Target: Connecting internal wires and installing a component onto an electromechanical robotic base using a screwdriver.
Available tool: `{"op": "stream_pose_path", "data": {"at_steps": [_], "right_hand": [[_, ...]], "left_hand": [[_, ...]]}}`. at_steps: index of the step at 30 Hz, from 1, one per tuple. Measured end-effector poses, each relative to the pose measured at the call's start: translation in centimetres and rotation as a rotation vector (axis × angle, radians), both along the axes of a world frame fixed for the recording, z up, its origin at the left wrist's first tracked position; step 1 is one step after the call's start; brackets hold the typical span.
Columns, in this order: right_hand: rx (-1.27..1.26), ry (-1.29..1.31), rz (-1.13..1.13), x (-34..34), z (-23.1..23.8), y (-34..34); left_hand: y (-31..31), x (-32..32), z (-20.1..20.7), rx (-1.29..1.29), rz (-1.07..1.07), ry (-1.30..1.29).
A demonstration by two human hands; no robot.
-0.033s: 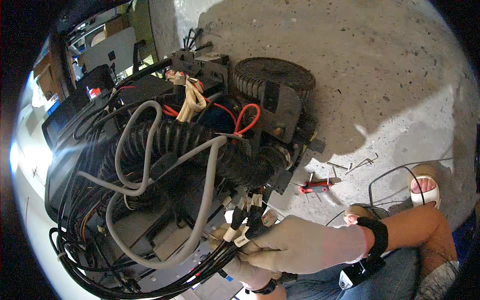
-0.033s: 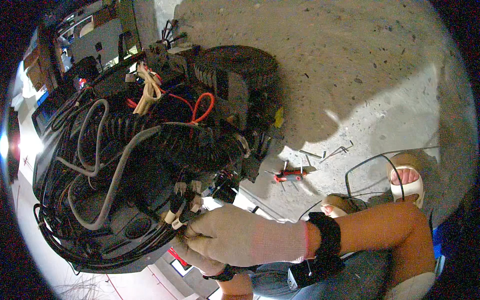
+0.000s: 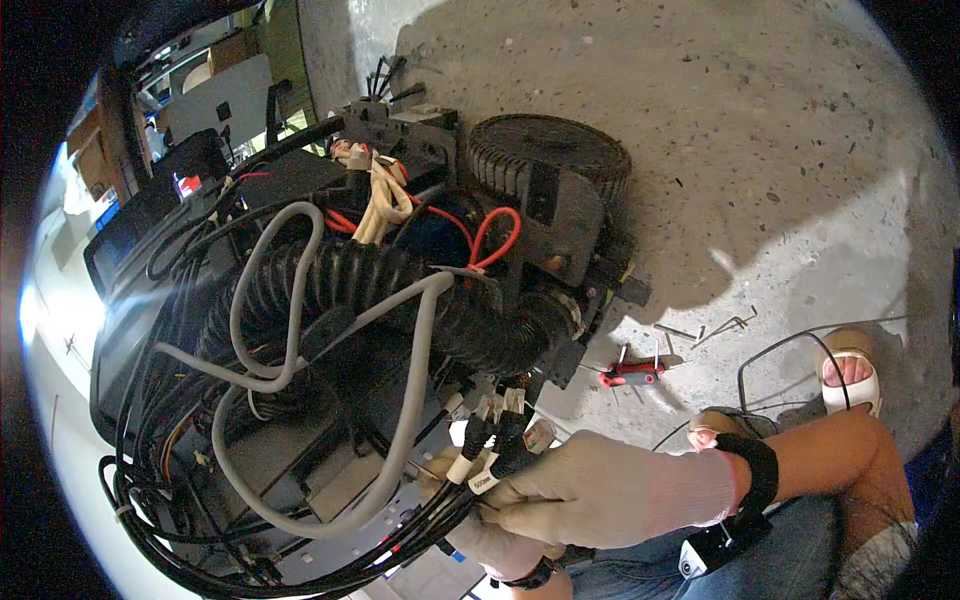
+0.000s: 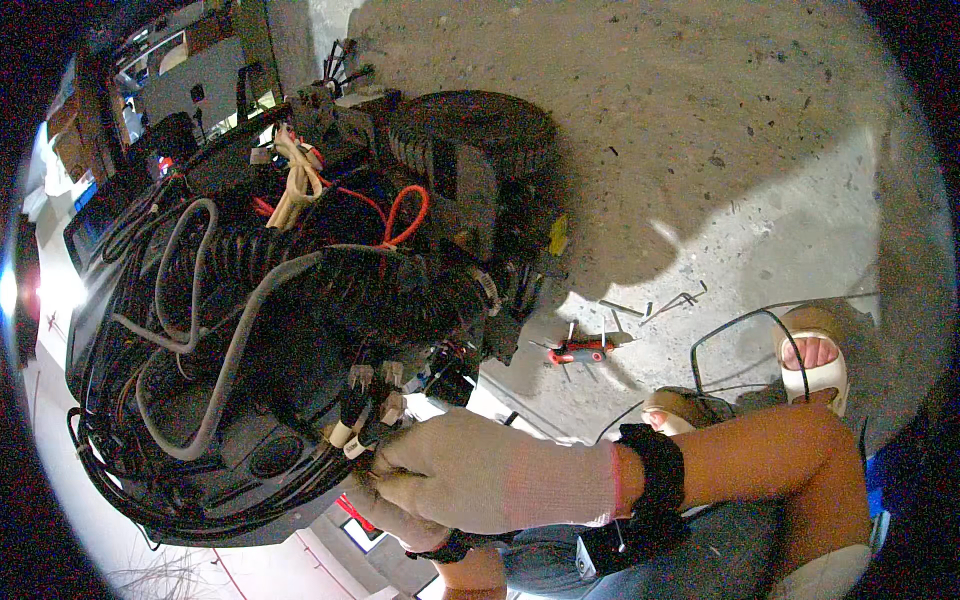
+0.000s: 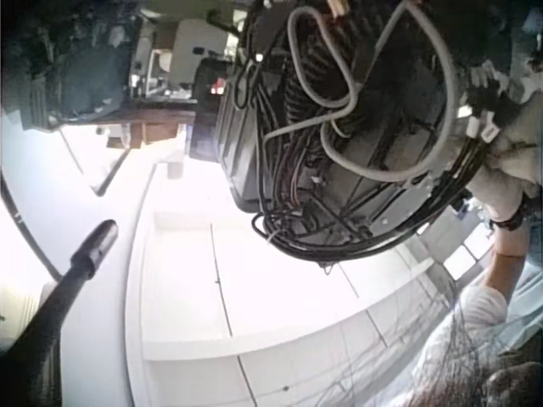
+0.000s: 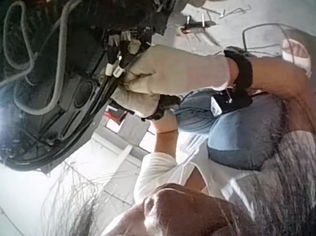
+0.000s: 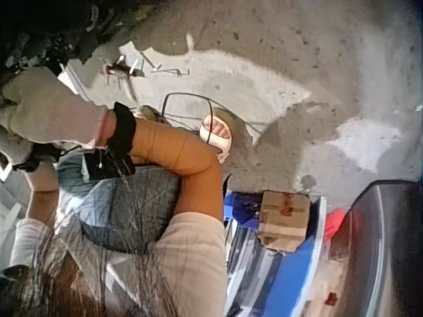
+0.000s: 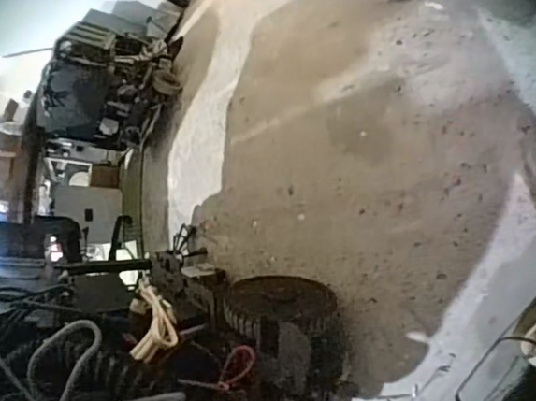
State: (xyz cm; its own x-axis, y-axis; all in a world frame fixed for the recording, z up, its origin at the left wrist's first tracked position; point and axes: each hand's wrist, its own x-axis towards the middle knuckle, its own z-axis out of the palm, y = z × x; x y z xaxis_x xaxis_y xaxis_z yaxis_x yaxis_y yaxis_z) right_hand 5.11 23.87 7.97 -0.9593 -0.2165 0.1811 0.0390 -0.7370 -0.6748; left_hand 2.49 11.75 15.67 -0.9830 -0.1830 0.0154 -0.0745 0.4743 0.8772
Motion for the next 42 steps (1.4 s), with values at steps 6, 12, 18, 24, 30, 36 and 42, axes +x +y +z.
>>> {"op": "stream_pose_path", "data": {"at_steps": [6,12,18,24,30,36,42], "right_hand": [[-0.009,0.022,0.031,0.1,-0.4,0.1],[-0.071,-0.020,0.089,0.3,-0.1,0.6],[-0.117,-0.035,0.124,-0.1,0.3,0.7],[-0.380,-0.157,0.251,0.2,0.5,0.4],[-0.511,-0.202,0.304,0.2,0.5,-0.1],[-0.040,-0.167,-0.069,0.5,2.0,0.2],[0.591,0.094,-0.539,0.7,2.1,0.7]], "left_hand": [[0.1,-0.1,0.2,-0.062,-0.080,-0.068],[0.6,-0.6,0.0,0.139,-0.117,-0.153],[0.2,-1.0,0.4,0.012,-0.145,-0.089],[-0.5,-0.7,0.2,0.038,-0.048,-0.091],[-0.9,-0.5,0.2,-0.214,-0.231,0.011],[0.5,-1.1,0.9,0.018,-0.012,-0.112],[1.5,-0.7,0.9,-0.141,-0.233,-0.031]]}}
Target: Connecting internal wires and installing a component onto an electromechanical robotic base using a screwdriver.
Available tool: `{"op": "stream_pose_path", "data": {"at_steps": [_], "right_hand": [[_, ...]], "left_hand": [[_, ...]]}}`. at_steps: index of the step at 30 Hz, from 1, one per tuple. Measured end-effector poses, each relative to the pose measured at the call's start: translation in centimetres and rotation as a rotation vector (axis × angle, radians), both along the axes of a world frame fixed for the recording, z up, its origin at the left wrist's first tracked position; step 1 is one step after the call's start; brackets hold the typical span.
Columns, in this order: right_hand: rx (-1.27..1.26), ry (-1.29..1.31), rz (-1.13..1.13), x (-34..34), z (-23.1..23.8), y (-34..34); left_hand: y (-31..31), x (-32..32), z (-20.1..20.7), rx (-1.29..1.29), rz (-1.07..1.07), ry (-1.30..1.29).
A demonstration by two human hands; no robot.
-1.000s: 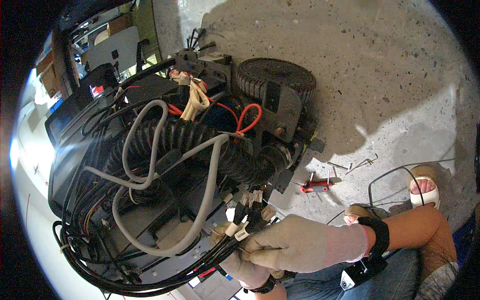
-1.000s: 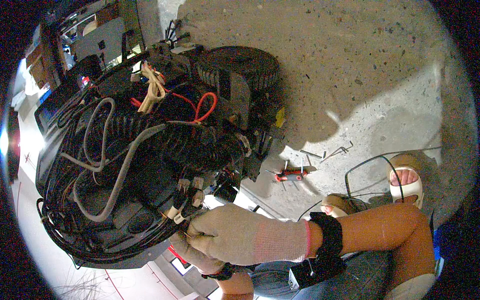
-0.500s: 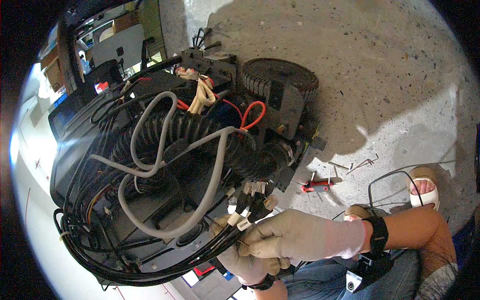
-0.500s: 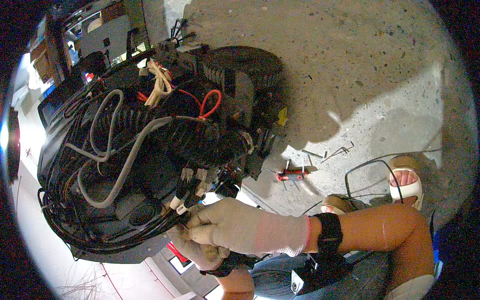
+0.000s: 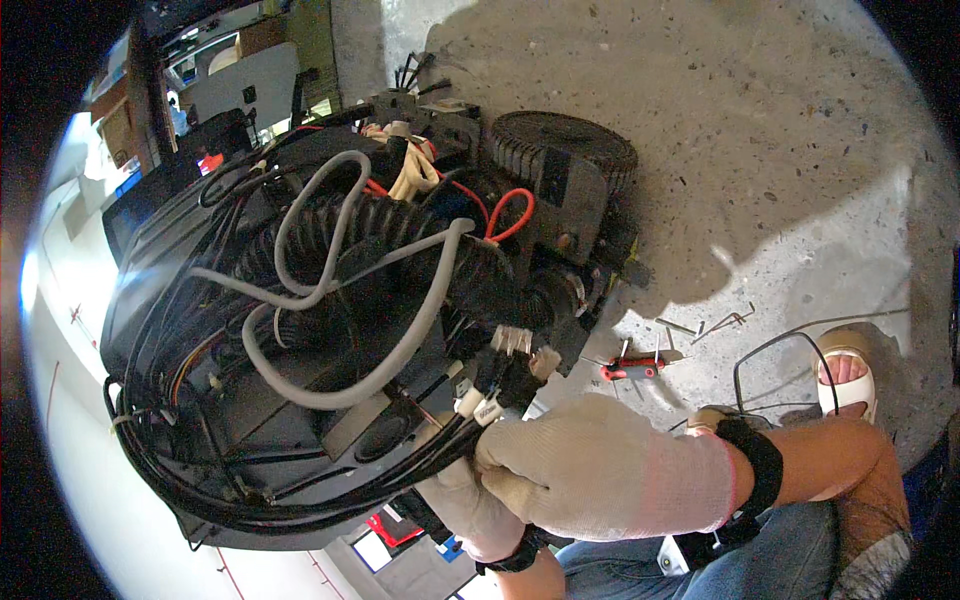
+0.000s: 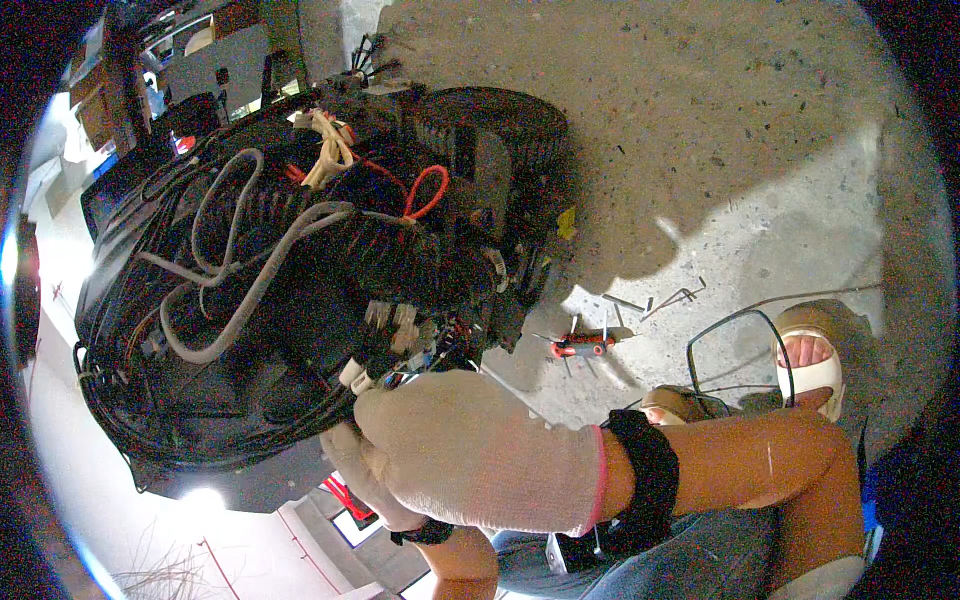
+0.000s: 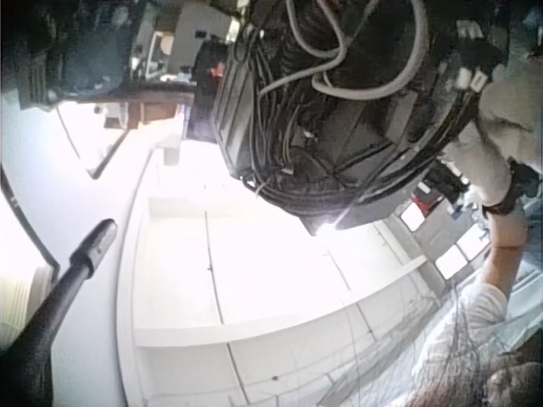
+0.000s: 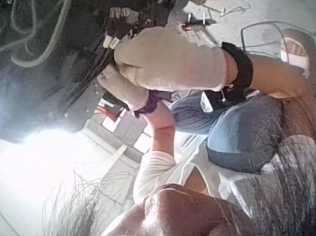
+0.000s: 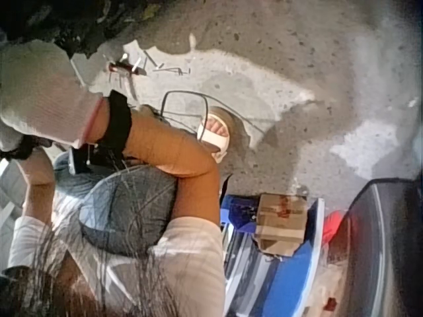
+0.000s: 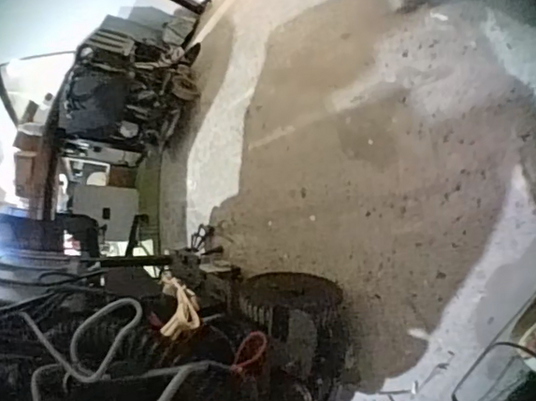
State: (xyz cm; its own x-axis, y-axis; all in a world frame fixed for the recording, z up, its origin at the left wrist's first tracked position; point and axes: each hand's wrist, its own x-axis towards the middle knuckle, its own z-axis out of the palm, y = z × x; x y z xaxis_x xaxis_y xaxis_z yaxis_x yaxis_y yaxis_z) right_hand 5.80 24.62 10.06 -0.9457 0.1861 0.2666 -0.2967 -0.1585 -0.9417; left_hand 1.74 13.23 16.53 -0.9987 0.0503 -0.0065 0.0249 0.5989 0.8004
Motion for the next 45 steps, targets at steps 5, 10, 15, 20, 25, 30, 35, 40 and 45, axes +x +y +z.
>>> {"op": "stream_pose_path", "data": {"at_steps": [5,10,15,20,25,30,35,40,45], "right_hand": [[0.441,-0.121,-0.018,0.3,1.9,1.1],[0.111,0.014,-0.031,0.0,-0.3,0.1],[-1.026,-0.379,0.758,0.1,-2.0,-0.1],[-1.287,-0.320,0.999,0.2,-1.7,-1.5],[-1.135,-0.287,0.839,0.1,-0.6,-1.0],[-0.522,-0.288,0.294,0.6,0.8,-0.4],[0.235,-0.068,-0.222,1.0,1.2,-0.3],[-0.745,-0.284,0.439,0.5,0.9,-0.6],[-1.274,-0.540,0.913,2.0,-0.6,-0.8]], "left_hand": [[-0.9,-0.5,0.2,-0.207,-0.087,0.047],[-0.5,-0.1,-0.6,0.129,-0.080,-0.075],[0.3,-0.3,-0.2,0.340,-0.075,-0.192],[0.7,-0.2,-0.1,0.503,-0.055,-0.285],[0.6,-0.7,-0.2,0.558,-0.037,-0.344],[0.4,-1.1,-0.5,0.473,0.045,-0.300],[-0.4,-0.9,0.2,0.214,-0.257,-0.243],[0.9,-0.9,1.0,0.434,0.028,-0.353],[2.2,-0.2,-0.5,0.552,0.026,-0.368]]}}
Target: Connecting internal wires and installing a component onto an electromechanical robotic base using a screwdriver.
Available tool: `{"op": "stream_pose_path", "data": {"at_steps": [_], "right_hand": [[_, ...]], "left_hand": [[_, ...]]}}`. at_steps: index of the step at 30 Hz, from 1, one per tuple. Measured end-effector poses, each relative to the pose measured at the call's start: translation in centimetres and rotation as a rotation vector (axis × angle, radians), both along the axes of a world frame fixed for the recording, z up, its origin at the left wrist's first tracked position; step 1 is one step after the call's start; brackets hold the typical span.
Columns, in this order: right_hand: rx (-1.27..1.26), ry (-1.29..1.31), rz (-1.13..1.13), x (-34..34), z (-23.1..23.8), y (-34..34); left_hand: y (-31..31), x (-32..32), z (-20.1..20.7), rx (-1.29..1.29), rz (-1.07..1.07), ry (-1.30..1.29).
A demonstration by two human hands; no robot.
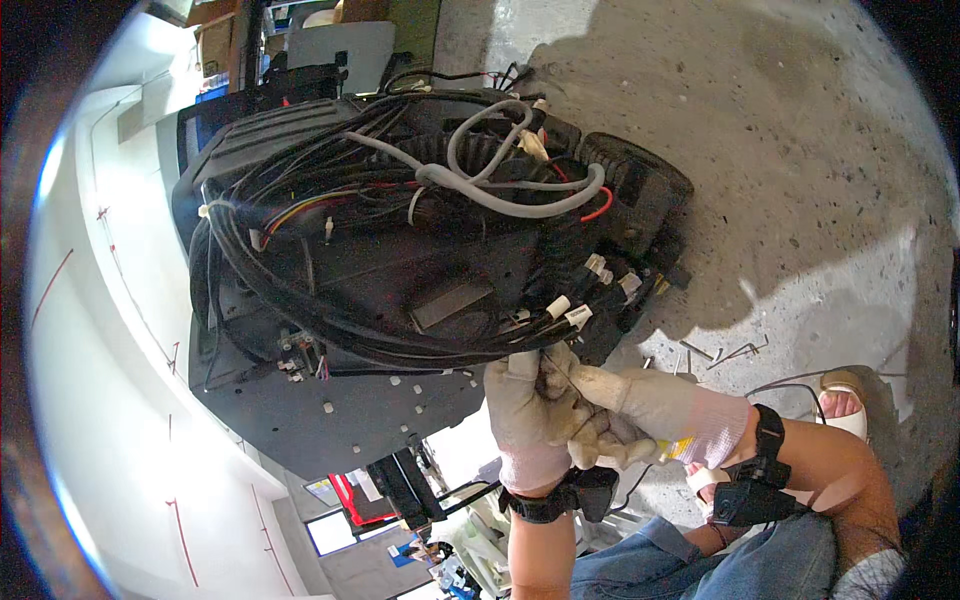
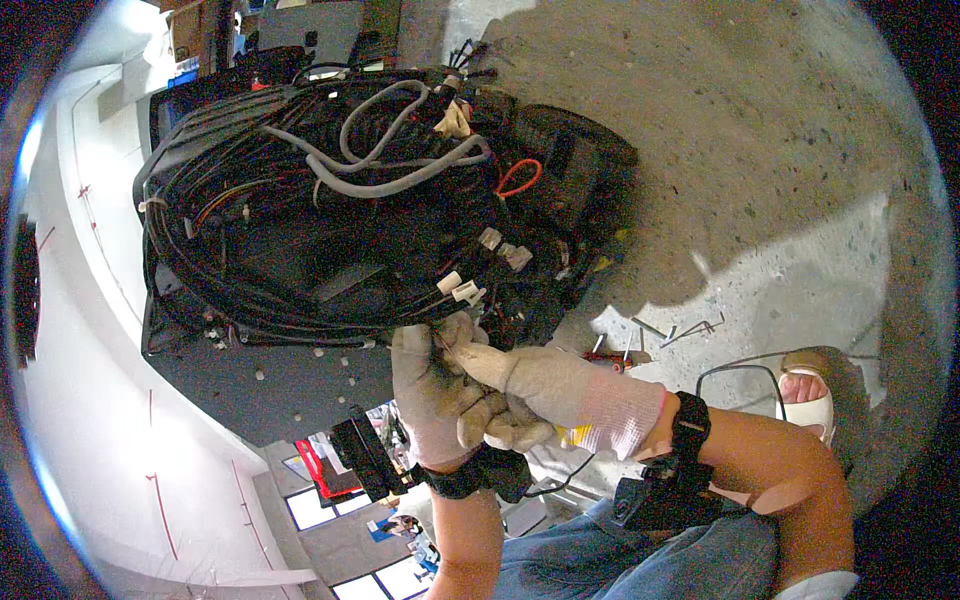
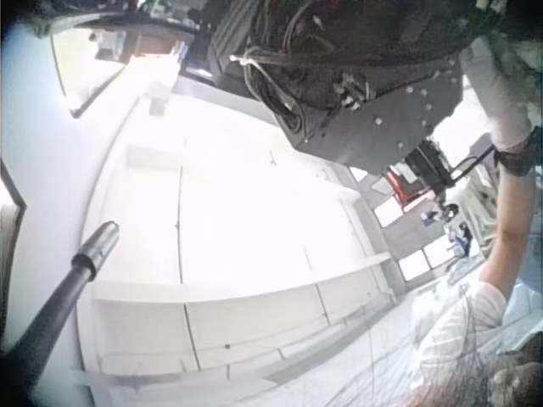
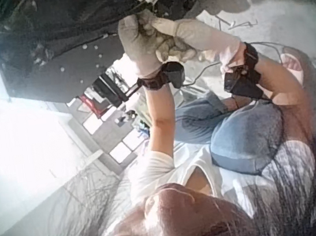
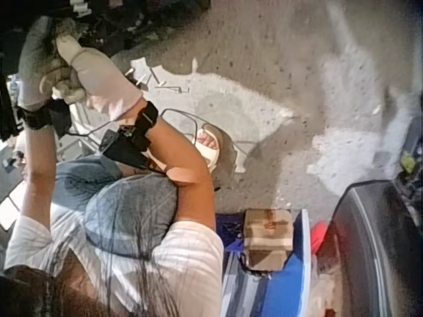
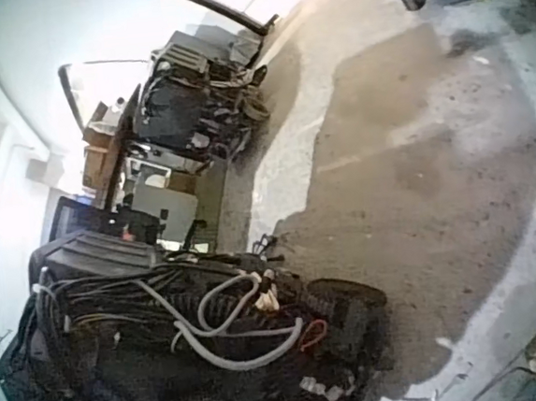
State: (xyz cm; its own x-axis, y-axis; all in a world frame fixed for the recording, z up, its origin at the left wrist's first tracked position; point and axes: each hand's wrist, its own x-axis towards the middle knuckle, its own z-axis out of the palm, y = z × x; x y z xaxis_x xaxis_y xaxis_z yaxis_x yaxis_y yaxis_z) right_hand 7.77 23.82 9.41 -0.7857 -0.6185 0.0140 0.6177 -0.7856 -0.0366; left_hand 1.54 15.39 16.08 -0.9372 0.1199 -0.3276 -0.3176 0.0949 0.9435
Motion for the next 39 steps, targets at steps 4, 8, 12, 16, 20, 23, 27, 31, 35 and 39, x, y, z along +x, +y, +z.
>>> {"op": "stream_pose_path", "data": {"at_steps": [4,8,12,16,20,23,27,31,35,39], "right_hand": [[0.038,-0.042,-0.052,-0.8,0.4,-1.2],[0.879,0.029,-0.449,-0.7,1.2,0.3],[1.822,0.605,-1.113,-1.0,1.8,2.0],[1.663,0.547,-1.161,-1.0,0.8,1.7],[0.366,-0.039,-0.337,-0.9,0.3,2.1],[0.058,-0.093,-0.190,-0.7,0.0,1.5],[0.291,0.055,-0.271,-1.2,0.3,1.5],[1.665,0.445,-1.110,-1.3,0.7,0.2],[1.766,0.522,-1.153,-0.9,0.7,0.7],[0.975,0.222,-0.810,-0.7,0.1,0.8]], "left_hand": [[-3.7,-1.3,0.0,0.077,-0.287,0.044],[-1.7,-1.0,-0.1,-0.013,-0.147,0.084],[-0.9,-1.0,-0.1,-0.095,-0.079,0.117],[0.4,-0.7,-0.4,-0.003,0.097,0.136],[-0.9,-0.9,-0.2,0.025,-0.103,0.075],[-0.1,-0.2,-0.4,-0.059,-0.065,0.121],[0.2,-0.2,-0.8,-0.054,0.019,0.181],[-1.4,-1.0,-1.0,0.075,-0.038,0.140],[-2.5,-1.3,-0.9,0.043,-0.157,0.124],[-1.7,-1.0,-1.0,0.100,-0.107,0.123]]}}
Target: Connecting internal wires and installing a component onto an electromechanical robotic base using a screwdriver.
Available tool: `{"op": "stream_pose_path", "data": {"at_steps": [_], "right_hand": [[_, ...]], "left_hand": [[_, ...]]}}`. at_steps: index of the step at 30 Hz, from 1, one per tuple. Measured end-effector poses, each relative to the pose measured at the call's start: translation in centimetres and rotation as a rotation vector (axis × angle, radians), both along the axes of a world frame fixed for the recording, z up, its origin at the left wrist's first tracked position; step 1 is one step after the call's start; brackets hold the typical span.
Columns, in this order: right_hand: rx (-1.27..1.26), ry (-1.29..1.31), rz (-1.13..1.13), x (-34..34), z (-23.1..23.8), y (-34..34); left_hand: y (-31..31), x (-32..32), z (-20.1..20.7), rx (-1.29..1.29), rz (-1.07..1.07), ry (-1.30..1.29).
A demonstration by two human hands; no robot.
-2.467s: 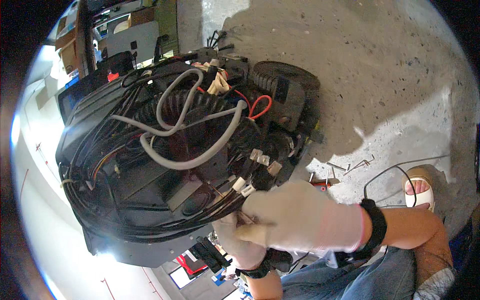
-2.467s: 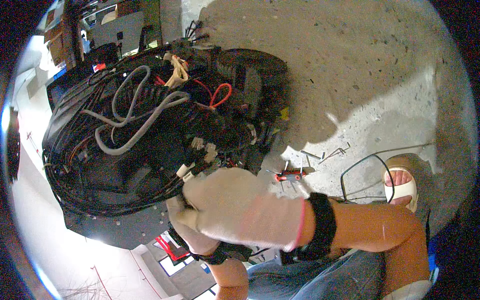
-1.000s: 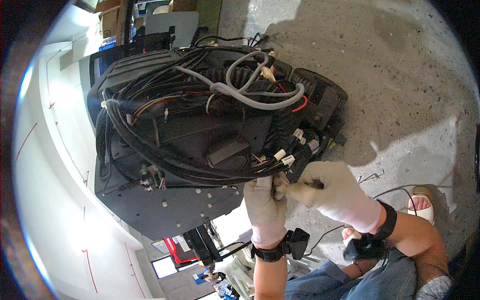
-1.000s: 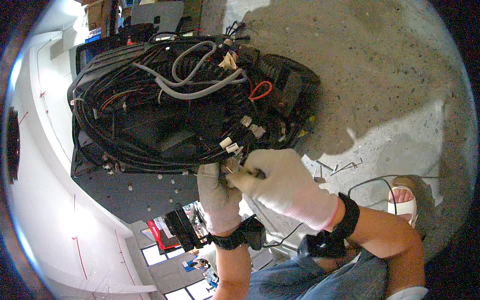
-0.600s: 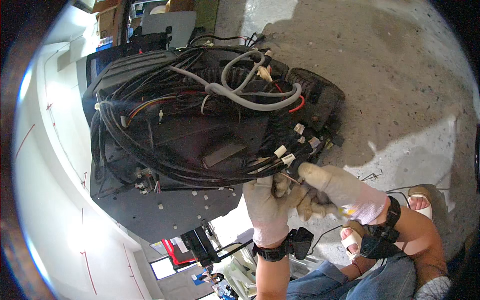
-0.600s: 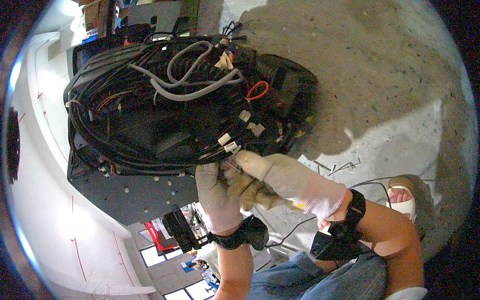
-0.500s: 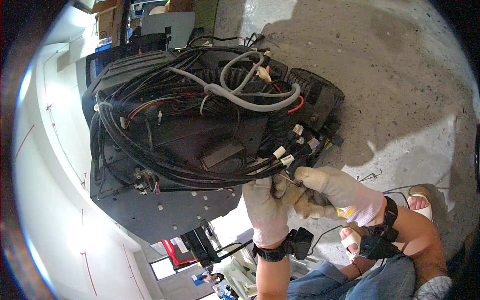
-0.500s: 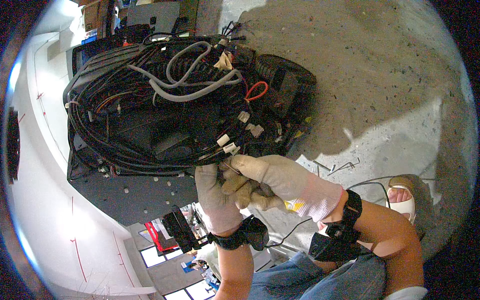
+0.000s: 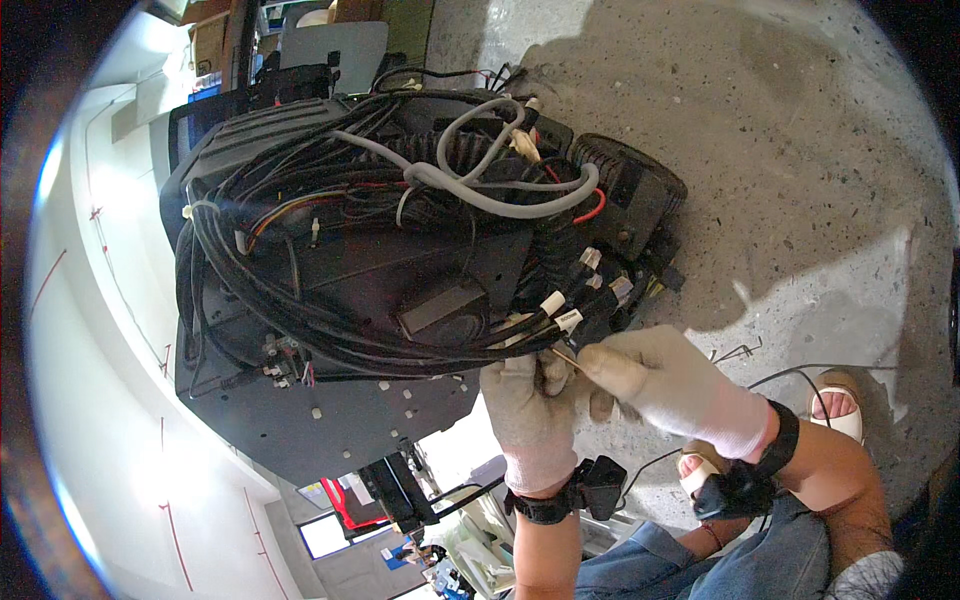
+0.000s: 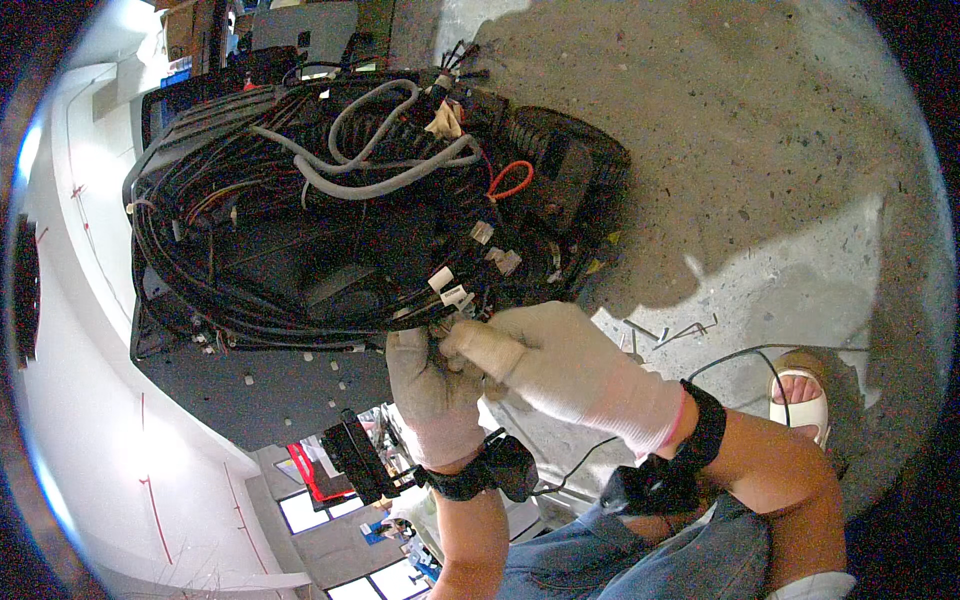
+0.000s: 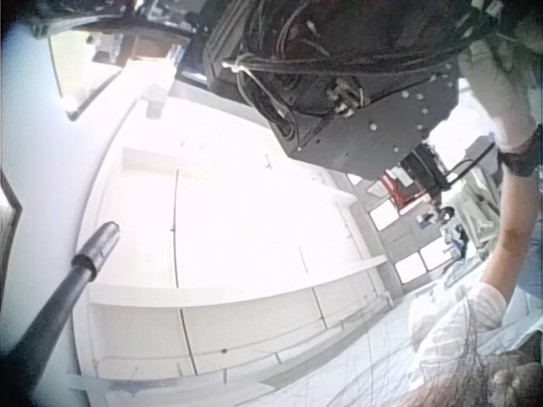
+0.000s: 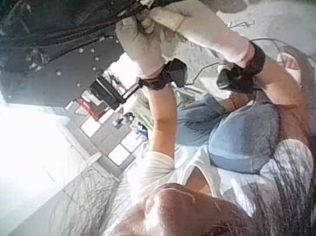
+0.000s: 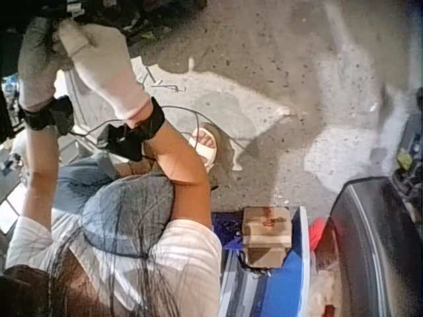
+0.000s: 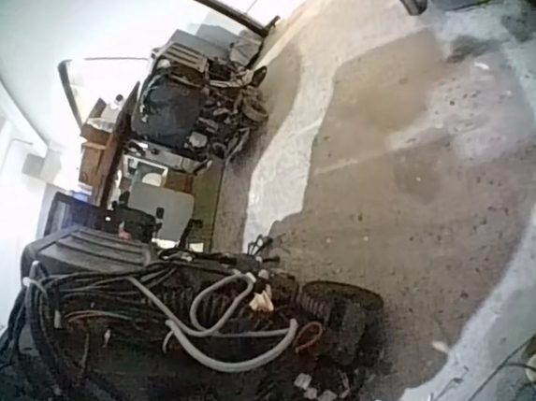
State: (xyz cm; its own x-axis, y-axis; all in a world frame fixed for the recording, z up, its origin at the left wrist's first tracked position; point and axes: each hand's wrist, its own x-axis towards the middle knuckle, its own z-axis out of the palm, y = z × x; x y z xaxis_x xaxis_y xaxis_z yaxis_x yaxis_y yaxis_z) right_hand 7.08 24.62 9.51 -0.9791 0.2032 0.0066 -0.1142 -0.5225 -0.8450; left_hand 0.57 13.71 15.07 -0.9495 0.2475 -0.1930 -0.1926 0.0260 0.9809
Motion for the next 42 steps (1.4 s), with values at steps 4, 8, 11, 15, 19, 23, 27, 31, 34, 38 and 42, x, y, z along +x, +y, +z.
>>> {"op": "stream_pose_path", "data": {"at_steps": [4,8,11,15,19,23,27,31,34,38,42], "right_hand": [[-0.713,-0.261,0.666,0.1,0.2,0.9],[-0.659,-0.209,0.544,-0.3,0.0,-0.1],[0.193,-0.048,-0.004,-0.3,0.2,-0.2],[0.924,0.107,-0.352,0.0,1.0,0.5],[-0.079,-0.097,0.068,0.4,0.5,0.0],[-0.977,-0.307,0.591,0.2,0.9,0.9],[-0.890,-0.119,0.577,0.1,0.0,0.0],[0.241,-0.001,0.026,0.2,1.3,-0.1],[0.884,0.118,-0.305,0.3,1.2,-0.4],[0.190,-0.020,0.028,0.1,0.6,0.2],[-0.765,-0.221,0.701,0.0,0.1,0.6]], "left_hand": [[0.6,0.2,-0.1,-0.008,0.060,0.021],[0.3,0.1,-0.1,-0.012,-0.009,0.070],[-0.8,-0.1,-0.2,0.047,-0.072,0.001],[-1.0,-0.2,-0.3,0.039,-0.070,0.010],[0.8,0.4,0.2,0.014,0.089,-0.046],[0.0,0.5,0.0,0.016,0.080,-0.112],[1.1,0.7,0.0,-0.036,0.077,-0.008],[0.5,-0.1,-0.2,0.004,0.171,-0.060],[0.1,0.0,0.2,0.068,0.099,-0.061],[1.2,0.3,0.3,-0.013,0.197,-0.032],[0.6,0.0,0.2,0.096,0.134,-0.124]]}}
